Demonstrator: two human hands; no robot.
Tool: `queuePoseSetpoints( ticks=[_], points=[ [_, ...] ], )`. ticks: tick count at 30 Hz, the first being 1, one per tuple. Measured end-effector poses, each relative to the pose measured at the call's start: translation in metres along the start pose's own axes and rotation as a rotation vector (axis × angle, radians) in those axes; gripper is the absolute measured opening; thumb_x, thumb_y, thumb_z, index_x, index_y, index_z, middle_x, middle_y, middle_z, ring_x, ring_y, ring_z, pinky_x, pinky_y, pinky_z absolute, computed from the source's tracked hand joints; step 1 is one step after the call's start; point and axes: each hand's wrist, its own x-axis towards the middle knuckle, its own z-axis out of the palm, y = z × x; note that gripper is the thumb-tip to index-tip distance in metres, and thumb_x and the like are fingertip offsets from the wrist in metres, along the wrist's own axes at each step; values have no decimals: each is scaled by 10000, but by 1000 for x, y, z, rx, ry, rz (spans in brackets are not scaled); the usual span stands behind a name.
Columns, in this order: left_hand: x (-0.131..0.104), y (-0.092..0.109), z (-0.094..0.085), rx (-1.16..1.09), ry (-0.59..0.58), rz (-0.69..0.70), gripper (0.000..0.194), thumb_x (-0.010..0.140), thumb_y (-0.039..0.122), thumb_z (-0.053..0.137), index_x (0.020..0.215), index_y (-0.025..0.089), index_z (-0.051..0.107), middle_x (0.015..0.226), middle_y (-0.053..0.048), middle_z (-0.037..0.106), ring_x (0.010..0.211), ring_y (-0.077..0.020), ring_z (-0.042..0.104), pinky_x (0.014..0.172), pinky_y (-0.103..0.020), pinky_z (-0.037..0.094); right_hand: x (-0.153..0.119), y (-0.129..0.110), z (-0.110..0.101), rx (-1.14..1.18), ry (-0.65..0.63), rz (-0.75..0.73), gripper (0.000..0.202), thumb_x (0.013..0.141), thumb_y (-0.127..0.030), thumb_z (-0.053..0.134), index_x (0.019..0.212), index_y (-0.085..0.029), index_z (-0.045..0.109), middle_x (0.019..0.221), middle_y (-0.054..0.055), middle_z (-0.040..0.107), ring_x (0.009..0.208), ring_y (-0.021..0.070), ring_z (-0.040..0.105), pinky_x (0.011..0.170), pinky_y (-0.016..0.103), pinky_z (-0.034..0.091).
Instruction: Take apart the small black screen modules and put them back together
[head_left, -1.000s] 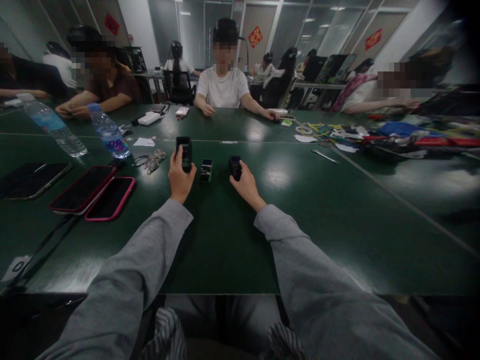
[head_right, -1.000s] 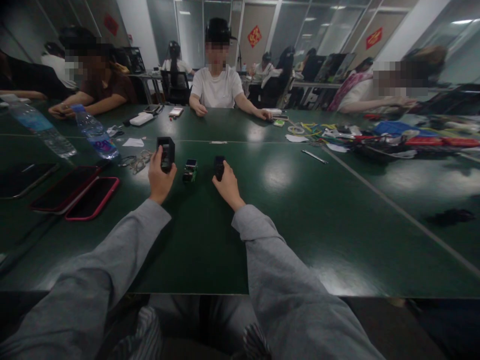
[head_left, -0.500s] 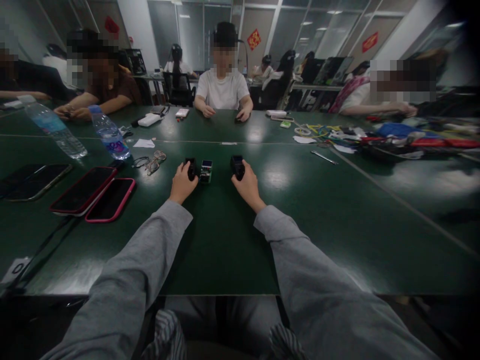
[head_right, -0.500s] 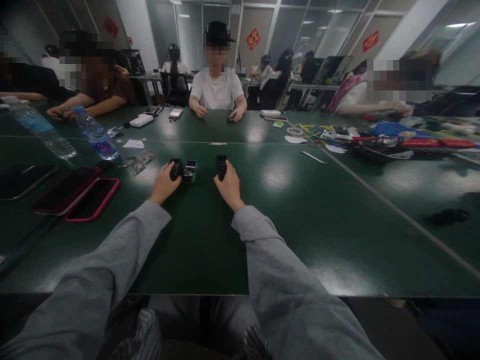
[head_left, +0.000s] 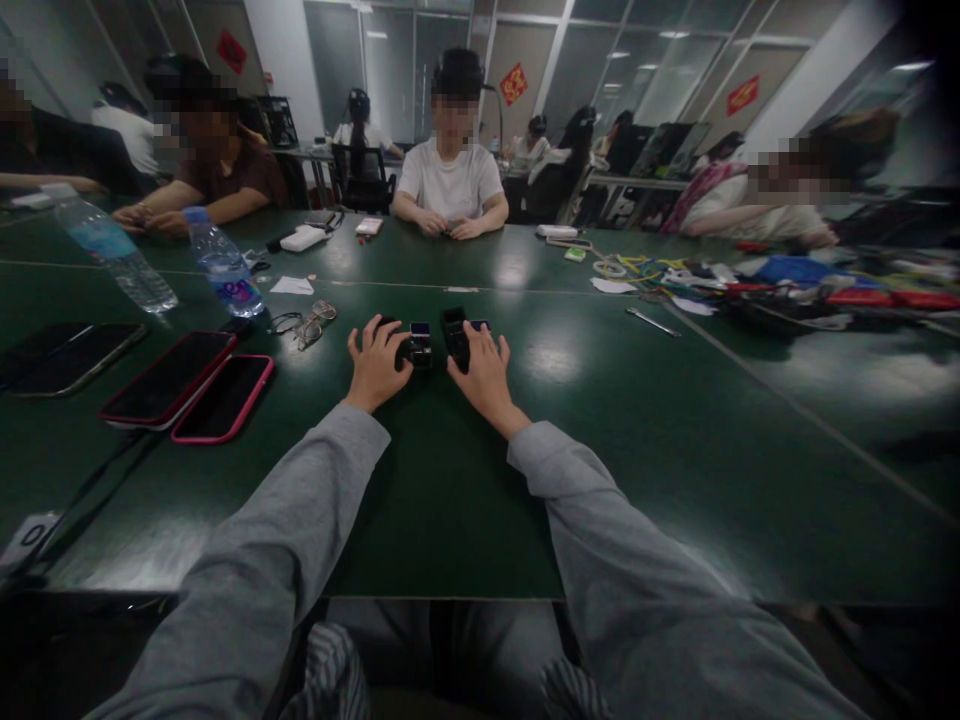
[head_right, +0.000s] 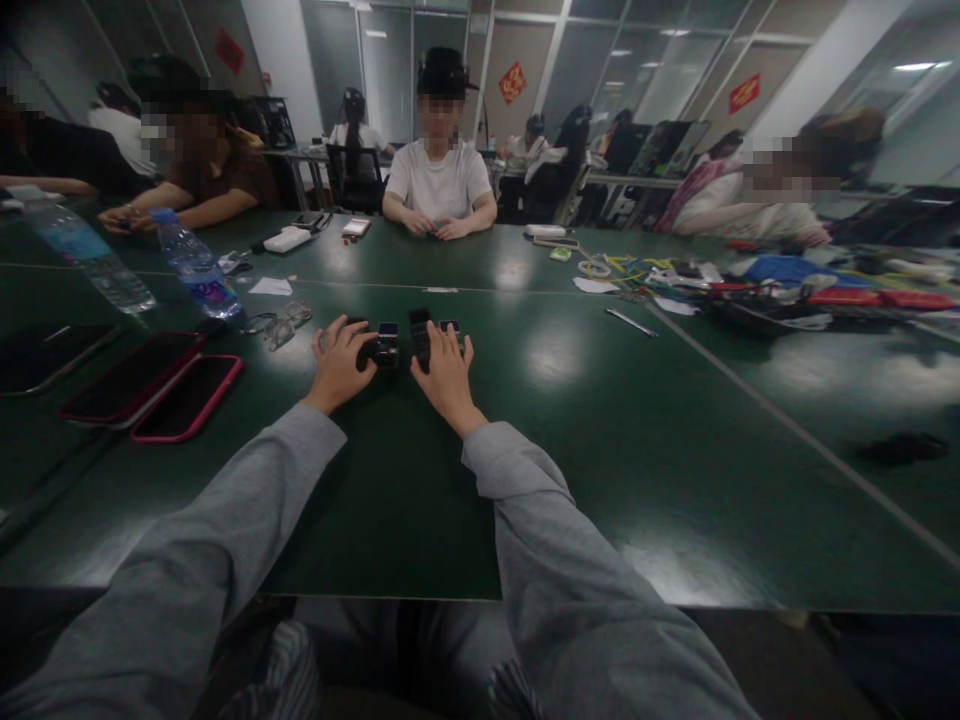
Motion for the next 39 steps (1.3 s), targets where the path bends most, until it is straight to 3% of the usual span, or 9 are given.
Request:
queuePoseSetpoints(
  ticks=[8, 17, 20, 23, 26, 29, 35, 39],
  points=[
    [1, 0, 0, -95, 4, 1, 391, 808, 215, 598, 1191, 273, 651, 1411, -88, 553, 1472, -349, 266, 1195, -639, 67, 0, 9, 5, 35, -65, 30, 610, 909, -371, 560, 1462, -154, 420, 1460, 156, 510, 1475, 349, 287, 1177, 633, 133],
    [1, 0, 2, -125, 56, -9, 370, 824, 202, 586, 1179, 276, 656, 1384, -73, 581, 1456, -325, 304, 1201, -598, 103, -1, 3, 2, 40, -55, 23, 568, 975, -512, 451, 1421, -161, 467, 1476, 174, 487, 1478, 299, 287, 1184, 616, 124],
    [5, -8, 3, -179, 165, -114, 368, 849, 179, 540, 1189, 272, 647, 1348, -57, 610, 1422, -300, 357, 1188, -573, 182, 0, 2, -6, 62, 3, 21, 466, 1025, -415, 338, 1414, -204, 484, 1500, 117, 471, 1475, 252, 289, 1197, 558, 146],
    [10, -27, 9, -268, 287, -318, 352, 869, 172, 502, 1182, 246, 647, 1299, -66, 635, 1348, -277, 441, 1159, -531, 281, 2, 13, -10, 75, 77, 86, 436, 1021, -362, 339, 1390, -213, 515, 1504, 106, 465, 1464, 265, 299, 1178, 542, 205],
    [16, -49, 19, -412, 356, -458, 317, 858, 198, 529, 1150, 207, 653, 1252, -83, 649, 1237, -242, 536, 1126, -460, 360, 5, 33, -6, 143, 98, 226, 435, 990, -380, 406, 1354, -189, 549, 1436, 143, 528, 1369, 295, 434, 1112, 534, 334],
    [19, -65, 29, -563, 407, -554, 304, 864, 233, 537, 1144, 178, 643, 1187, -85, 666, 1098, -200, 611, 1046, -390, 445, 8, 50, 1, 293, 85, 329, 441, 974, -373, 422, 1339, -160, 547, 1344, 161, 599, 1232, 265, 567, 1037, 474, 443],
    [20, -68, 37, -706, 398, -577, 294, 847, 265, 608, 1125, 181, 654, 1148, -84, 684, 1063, -189, 640, 962, -341, 494, 8, 51, 6, 349, 28, 240, 455, 950, -364, 484, 1347, -149, 542, 1368, 156, 585, 1260, 242, 563, 1083, 438, 432],
    [20, -64, 36, -712, 324, -559, 349, 787, 231, 681, 1133, 189, 669, 1191, -82, 670, 984, -188, 647, 918, -354, 521, 7, 50, 6, 332, 14, 219, 454, 923, -263, 494, 1357, -137, 541, 1376, 148, 581, 1284, 234, 550, 1107, 424, 421]
  ],
)
